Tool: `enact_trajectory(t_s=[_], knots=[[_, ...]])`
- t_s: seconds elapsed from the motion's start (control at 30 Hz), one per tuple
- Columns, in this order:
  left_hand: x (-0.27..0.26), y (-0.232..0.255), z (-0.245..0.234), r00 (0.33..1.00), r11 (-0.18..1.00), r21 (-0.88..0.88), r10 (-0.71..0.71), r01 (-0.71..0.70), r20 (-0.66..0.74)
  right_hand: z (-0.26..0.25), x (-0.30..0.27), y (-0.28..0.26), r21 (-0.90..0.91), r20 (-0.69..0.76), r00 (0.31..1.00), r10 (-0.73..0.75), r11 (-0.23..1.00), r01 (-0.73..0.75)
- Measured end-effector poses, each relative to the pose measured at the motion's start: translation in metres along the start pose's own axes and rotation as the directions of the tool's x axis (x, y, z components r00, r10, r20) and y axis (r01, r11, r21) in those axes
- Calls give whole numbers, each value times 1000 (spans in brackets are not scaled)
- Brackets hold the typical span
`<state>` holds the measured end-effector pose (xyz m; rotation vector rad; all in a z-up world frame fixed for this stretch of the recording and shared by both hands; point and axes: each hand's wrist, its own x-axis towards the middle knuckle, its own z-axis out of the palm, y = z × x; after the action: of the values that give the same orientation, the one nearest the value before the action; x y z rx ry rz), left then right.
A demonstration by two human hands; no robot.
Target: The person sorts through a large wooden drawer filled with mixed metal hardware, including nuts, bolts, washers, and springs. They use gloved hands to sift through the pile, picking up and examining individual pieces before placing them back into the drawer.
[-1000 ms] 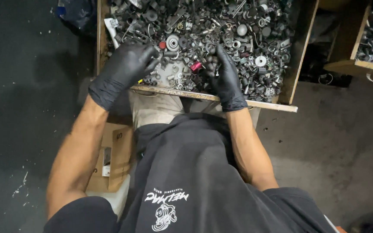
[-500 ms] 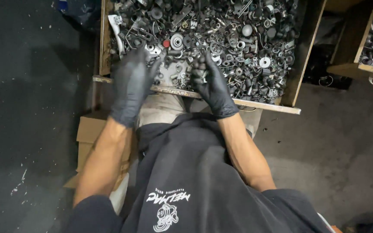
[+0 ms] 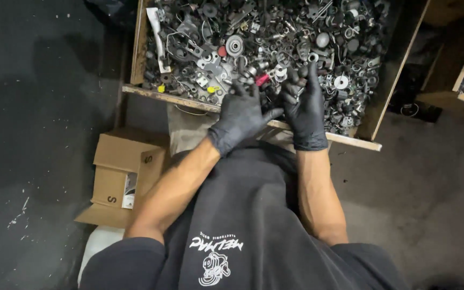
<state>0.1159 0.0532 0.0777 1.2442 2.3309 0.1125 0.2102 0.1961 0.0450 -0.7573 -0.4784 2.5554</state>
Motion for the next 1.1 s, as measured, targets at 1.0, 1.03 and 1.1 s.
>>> enact_trajectory(t_s=[1.0,1.03,1.1], knots=[[-33,-30,-57,975,992,75,111,-98,-195,6,-6,-11,-22,10,999,50,999,-50],[-31,-51,-64,971,998,41,51,-43,-232,8,-7,-10,-29,-10,999,48,998,-48],[-21,-88,-77,965,1000,3,-2,3,-264,9,-9,-12,-36,-36,999,41,998,-42]])
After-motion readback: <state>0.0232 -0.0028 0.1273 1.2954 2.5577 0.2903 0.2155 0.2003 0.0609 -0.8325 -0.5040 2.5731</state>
